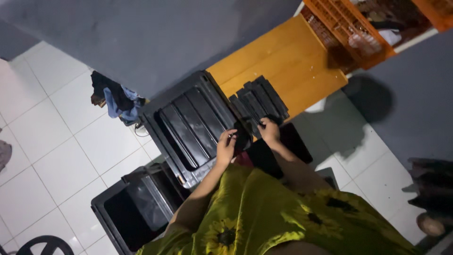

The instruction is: The person assembles a stack of plastic storage containers by inserting black plastic side pieces into slots on the container bodies. They handle multiple containers with different colored bases and lids, fitting the side pieces one by one.

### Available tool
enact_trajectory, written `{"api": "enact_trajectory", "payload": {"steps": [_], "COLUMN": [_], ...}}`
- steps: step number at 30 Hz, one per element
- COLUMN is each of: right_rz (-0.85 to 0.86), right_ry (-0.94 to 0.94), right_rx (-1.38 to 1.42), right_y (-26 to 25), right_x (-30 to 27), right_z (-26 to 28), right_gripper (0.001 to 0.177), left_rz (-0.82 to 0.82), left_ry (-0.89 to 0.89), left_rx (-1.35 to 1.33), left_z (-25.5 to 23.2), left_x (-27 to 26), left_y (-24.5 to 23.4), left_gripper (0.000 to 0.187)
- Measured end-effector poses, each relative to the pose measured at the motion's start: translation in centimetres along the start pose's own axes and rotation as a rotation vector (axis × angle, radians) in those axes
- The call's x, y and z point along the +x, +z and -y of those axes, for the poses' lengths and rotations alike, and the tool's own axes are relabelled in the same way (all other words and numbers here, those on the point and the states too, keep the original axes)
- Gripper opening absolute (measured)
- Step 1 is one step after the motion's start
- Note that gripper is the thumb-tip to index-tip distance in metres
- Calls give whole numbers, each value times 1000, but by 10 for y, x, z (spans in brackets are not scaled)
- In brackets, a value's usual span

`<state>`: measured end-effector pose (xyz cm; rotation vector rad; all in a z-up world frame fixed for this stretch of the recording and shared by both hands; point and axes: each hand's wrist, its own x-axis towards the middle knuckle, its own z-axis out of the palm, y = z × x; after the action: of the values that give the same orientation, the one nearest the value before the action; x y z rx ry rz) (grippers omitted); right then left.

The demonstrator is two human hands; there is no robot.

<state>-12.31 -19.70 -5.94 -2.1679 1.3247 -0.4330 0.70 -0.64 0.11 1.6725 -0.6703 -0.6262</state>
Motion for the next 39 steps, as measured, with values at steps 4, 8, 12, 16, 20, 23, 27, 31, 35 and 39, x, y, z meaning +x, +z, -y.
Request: {"api": "enact_trajectory", "payload": {"steps": [4, 8, 12, 16, 20, 23, 27, 31, 35, 39], "right_rz": [73, 96, 62, 92, -9, -39, -74, -85, -138, -96], "right_ry": [10, 20, -46, -8, -103, -133, -189, -187, -323, -370], "right_rx": [-117, -208, -221, -247, -177, -138, -27, 112, 175, 270], "right_y": [3, 3, 2, 5, 7, 7, -5, -29, -58, -82], "right_x": [4, 8, 8, 9, 4, -1, -13, -33, -55, -79], "right_z": [2, 1, -1, -1, -1, 7, 30, 68, 102, 123], "right_gripper": [34, 34, 26, 19, 26, 28, 26, 24, 21, 20], "left_rz": [-6, 3, 47, 64, 43, 48, 63, 19, -11, -32], "left_ry": [26, 53, -25, 49, 75, 50, 6, 100, 53, -3], "left_rx": [-9, -18, -1, -22, -11, 12, 30, -26, -91, -124], "left_z": [-4, -6, -6, -6, -7, -10, -11, -6, 1, 4], "left_x": [16, 30, 33, 32, 30, 30, 29, 26, 25, 24], "left_y": [-3, -4, -3, -1, 1, -1, -2, -1, 6, 9], "left_gripper": [22, 21, 21, 22, 22, 22, 25, 26, 30, 38]}}
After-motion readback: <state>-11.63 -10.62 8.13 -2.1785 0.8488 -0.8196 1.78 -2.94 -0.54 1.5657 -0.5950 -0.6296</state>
